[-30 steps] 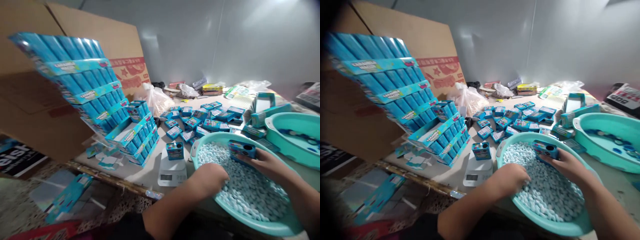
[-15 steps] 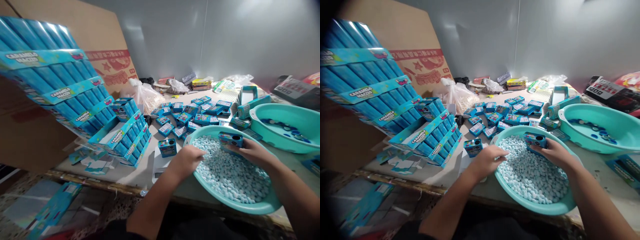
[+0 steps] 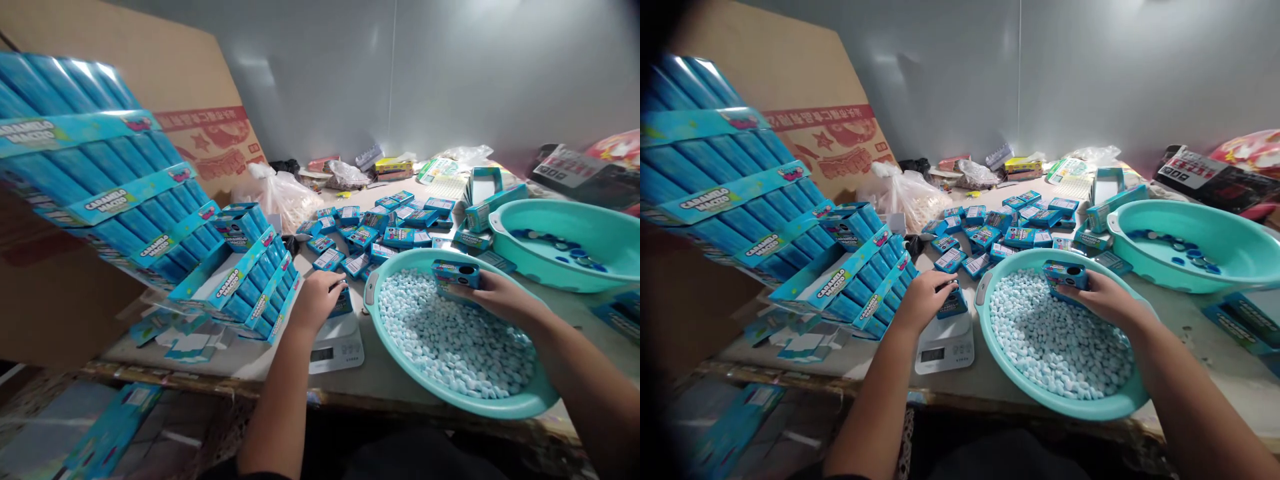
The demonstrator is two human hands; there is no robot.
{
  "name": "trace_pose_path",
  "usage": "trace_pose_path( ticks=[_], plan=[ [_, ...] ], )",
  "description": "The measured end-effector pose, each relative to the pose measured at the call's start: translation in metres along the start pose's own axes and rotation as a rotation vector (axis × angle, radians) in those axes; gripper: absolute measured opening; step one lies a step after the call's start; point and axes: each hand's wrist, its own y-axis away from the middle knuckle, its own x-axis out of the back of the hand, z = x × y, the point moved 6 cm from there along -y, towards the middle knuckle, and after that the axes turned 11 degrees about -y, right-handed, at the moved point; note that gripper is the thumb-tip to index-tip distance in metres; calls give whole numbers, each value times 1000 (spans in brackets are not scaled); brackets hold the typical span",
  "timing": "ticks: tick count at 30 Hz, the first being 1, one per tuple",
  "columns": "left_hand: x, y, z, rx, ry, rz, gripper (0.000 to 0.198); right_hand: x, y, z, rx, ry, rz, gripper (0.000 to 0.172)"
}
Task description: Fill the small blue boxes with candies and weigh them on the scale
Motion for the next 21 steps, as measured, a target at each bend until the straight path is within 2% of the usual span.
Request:
trace_pose_path(
  ticks=[3, 5, 9, 11, 14, 16, 21],
  plan=[
    [-2, 2, 1, -30, -2, -7, 19, -3, 2, -3, -66, -38, -39, 56],
    [-3, 2, 1, -39, -5, -8, 21, -2, 3, -5, -94, -40, -21, 58],
    [-3, 4, -1, -35, -11, 17, 33, -2, 4, -10, -81, -79, -36, 55],
    [0, 7, -3, -29, -24, 65, 38, -2, 5, -12, -72, -94, -42, 55],
    [7, 13, -4, -10, -87, 126, 22, -2, 6, -14, -81, -81, -26, 57],
    [9, 16, -4, 13, -132, 113, 9, -3, 6, -14, -95, -77, -18, 58],
    [2, 18, 4, 22, -154, 87, 14, -4, 6, -13, -84, -99, -38, 57]
  ],
)
